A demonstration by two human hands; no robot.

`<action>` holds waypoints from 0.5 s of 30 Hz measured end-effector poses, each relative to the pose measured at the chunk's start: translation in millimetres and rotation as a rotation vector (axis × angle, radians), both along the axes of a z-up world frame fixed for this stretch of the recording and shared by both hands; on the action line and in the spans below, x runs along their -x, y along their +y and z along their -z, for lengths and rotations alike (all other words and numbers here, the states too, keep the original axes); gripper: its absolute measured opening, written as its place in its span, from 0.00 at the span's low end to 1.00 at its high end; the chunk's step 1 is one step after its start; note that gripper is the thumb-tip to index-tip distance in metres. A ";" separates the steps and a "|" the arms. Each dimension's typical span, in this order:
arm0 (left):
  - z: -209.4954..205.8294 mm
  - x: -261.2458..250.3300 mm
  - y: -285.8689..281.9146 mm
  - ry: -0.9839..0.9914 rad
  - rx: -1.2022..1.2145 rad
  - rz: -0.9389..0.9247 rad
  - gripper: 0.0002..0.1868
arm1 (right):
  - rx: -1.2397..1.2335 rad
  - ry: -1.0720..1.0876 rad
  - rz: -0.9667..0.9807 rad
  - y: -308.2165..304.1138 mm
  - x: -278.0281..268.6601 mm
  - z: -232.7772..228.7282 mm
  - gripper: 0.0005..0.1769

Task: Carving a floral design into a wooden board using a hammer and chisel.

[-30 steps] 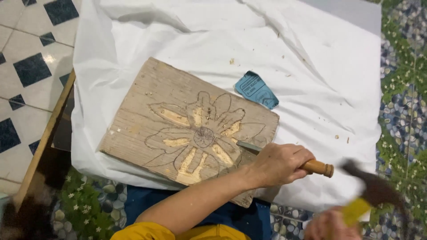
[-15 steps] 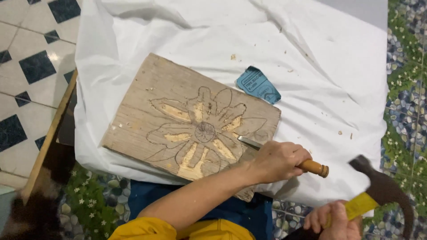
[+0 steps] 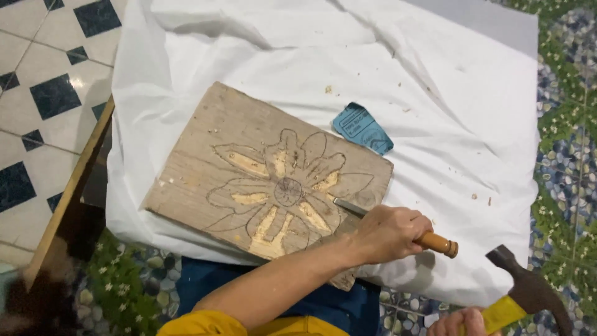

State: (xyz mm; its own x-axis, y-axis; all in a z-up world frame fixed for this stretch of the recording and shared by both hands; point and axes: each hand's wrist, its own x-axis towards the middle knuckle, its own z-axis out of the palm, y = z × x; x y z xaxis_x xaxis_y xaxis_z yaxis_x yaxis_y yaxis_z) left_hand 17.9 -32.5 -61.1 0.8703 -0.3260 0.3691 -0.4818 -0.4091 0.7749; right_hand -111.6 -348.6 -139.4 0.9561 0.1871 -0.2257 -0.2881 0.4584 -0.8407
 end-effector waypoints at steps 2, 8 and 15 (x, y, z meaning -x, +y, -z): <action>2.3 -0.8 -0.2 0.033 -0.025 0.008 0.08 | 0.296 0.218 0.197 26.7 8.1 -5.8 0.09; 2.0 -3.3 -1.2 -0.020 -0.049 -0.018 0.08 | 0.363 0.259 0.272 36.2 7.0 -22.8 0.08; 10.6 -3.6 -8.5 -0.060 -0.078 -0.030 0.08 | 0.453 0.237 0.252 48.0 9.8 -40.8 0.07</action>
State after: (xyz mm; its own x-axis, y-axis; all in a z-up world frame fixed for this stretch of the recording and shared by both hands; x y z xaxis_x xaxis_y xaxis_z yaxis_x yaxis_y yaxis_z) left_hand 21.5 -41.1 -71.8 0.8573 -0.3300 0.3952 -0.5130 -0.4820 0.7102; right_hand -121.4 -300.6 -98.6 0.8723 -0.2057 -0.4436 -0.4209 0.1459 -0.8953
